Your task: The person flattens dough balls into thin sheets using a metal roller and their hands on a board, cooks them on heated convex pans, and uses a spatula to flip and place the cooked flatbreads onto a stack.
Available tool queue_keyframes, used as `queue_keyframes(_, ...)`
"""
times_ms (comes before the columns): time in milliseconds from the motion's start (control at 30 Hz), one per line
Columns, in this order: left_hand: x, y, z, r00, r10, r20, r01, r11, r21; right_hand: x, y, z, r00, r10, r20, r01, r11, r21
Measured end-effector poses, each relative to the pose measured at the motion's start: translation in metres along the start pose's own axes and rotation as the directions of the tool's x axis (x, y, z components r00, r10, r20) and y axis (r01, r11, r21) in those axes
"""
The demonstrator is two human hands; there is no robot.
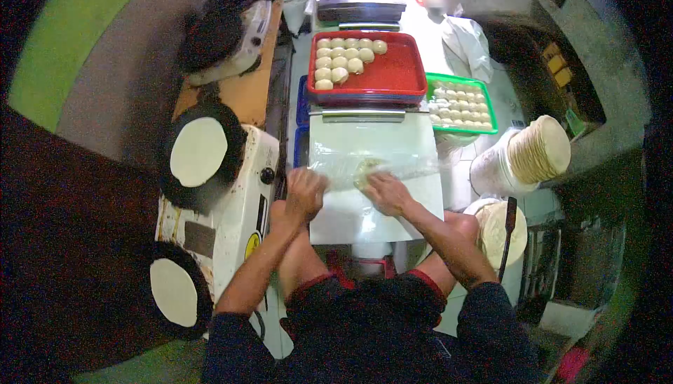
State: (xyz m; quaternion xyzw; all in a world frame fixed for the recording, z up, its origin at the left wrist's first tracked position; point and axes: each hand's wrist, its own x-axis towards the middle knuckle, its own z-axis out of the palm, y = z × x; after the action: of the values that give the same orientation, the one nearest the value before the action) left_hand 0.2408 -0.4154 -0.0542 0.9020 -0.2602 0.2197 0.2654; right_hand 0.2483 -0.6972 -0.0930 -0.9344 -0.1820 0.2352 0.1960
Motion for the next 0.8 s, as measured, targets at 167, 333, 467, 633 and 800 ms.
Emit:
queue_keyframes(167, -0.043, 0.031, -0.025, 0.970, -0.025, 0.243, -0.006, 0.992, 0.129, -0.072, 0.147, -0.015, 0.855, 0.050, -0.516, -0.046, 0.999, 0.020)
queue_keyframes(333, -0.100, 0.044, 0.030, 0.858, -0.079, 0.507, 0.004, 0.989, 0.147, 0.000, 0.135, -0.106, 0.797, -0.060, -0.601, 0.093, 0.995, 0.023)
queue_keyframes(467, -0.124, 0.061, 0.116, 0.848, 0.062, 0.527, -0.025, 0.997, -0.077, 0.140, 0.051, -0.087, 0.888, -0.124, -0.442, 0.039, 0.980, -0.197)
queue_keyframes(633, -0.104, 0.090, 0.114, 0.809, -0.055, 0.585, 0.119, 0.990, -0.071, 0.135, -0.009, -0.059, 0.912, -0.141, -0.385, 0.075, 0.980, -0.183)
queue_keyframes(800, -0.113, 0.094, 0.127, 0.844, -0.094, 0.528, 0.184, 0.975, -0.122, 0.011, -0.015, 0.016, 0.769, -0.400, -0.498, 0.222, 0.899, -0.378)
